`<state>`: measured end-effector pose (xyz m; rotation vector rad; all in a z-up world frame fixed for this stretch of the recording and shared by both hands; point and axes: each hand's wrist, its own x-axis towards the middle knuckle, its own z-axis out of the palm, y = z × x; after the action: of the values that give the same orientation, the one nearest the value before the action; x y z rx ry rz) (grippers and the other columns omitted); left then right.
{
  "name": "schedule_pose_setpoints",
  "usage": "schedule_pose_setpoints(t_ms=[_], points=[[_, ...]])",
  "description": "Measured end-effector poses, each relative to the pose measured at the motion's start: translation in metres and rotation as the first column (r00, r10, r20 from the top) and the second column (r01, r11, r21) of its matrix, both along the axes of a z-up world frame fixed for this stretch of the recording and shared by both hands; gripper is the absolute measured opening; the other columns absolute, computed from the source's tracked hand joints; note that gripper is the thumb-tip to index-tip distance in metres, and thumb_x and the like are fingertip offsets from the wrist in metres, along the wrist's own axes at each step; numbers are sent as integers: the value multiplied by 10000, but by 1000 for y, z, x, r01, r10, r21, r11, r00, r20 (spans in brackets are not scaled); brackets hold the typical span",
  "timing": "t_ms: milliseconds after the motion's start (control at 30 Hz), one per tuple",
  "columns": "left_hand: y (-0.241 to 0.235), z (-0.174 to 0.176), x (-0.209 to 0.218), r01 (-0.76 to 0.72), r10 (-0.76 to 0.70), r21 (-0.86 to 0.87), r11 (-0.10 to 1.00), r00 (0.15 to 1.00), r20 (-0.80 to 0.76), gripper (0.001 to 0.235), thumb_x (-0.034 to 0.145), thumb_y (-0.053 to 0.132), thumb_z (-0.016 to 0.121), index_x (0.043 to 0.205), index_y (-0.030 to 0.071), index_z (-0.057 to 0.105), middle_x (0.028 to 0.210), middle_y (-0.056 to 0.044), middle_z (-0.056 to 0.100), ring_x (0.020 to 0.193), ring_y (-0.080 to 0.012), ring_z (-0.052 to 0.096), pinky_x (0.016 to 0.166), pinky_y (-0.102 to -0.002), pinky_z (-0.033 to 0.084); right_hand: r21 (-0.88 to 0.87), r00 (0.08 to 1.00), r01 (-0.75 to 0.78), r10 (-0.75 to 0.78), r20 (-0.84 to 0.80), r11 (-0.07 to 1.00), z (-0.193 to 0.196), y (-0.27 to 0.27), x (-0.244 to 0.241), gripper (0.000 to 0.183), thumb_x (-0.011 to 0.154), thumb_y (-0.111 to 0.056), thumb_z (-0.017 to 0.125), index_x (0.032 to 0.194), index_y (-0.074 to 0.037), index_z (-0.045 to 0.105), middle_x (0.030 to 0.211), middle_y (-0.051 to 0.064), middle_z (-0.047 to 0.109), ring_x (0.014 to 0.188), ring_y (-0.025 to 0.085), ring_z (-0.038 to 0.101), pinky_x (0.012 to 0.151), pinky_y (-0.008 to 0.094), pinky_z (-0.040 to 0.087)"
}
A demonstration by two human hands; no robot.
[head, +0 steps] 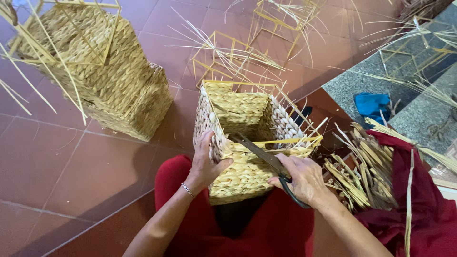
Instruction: The person trims protruding straw from a woven basket using shears, then weaves additional straw strips into the basket's rim. The person works on a tiled floor with other basket frames and straw pieces nearby.
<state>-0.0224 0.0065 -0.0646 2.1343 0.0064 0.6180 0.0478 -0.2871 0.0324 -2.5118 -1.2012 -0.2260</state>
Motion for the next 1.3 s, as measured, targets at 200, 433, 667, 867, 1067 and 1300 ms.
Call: schedule_pose_setpoints(t_ms=[200,433,667,867,1067,1300], points=[[-3,7,-2,-14,13,-23,1000,1000,-28,1005,733,258,911,1488,-44,320,1502,-288,405,1413,-428,392,1176,-481,349,32,1000,-15,14,23,999,-32,-14,5,585,796,-469,812,1162,-36,666,589,95,627,534,284,655,524,411,516],[1,56,1,-99,2,277,956,944,331,669,775,171,836,1372,76,549,1493,-188,453,1400,-385,401,1175,-507,362,439,905,408,-290,-312,800,-83,-65,-8,428,919,-241,751,1267,-10,657,784,26,690,629,66,593,564,253,500],[-11,92,14,49,-189,511,858,956,225,304,779,153,741,1078,98,747,1229,-53,671,1236,-246,546,1129,-552,271,311,625,779,-628,-464,545,-145,-128,-53,388,940,-206,768,1282,-37,700,756,125,650,663,117,545,617,287,485],[-10,88,32,170,-279,455,874,943,183,142,824,212,777,918,115,734,906,-15,724,1029,-228,636,1058,-552,303,158,476,879,-845,-243,450,-195,-177,-88,615,825,-514,792,1258,-88,698,854,181,747,759,304,729,714,393,562],[-8,84,42,239,-264,390,889,965,9,54,846,174,766,849,136,727,846,0,719,920,-185,665,1117,-505,366,-286,267,918,-962,-65,274,-236,-218,-131,671,771,-647,774,1295,-235,690,872,165,772,760,357,747,669,443,570],[-51,119,39,60,-178,643,763,977,119,551,844,319,686,1314,57,568,1233,-137,671,1158,-278,603,1122,-658,228,-194,404,897,-915,2,396,-275,-249,-189,589,737,-513,817,1192,-164,685,799,116,717,691,322,708,664,456,570]])
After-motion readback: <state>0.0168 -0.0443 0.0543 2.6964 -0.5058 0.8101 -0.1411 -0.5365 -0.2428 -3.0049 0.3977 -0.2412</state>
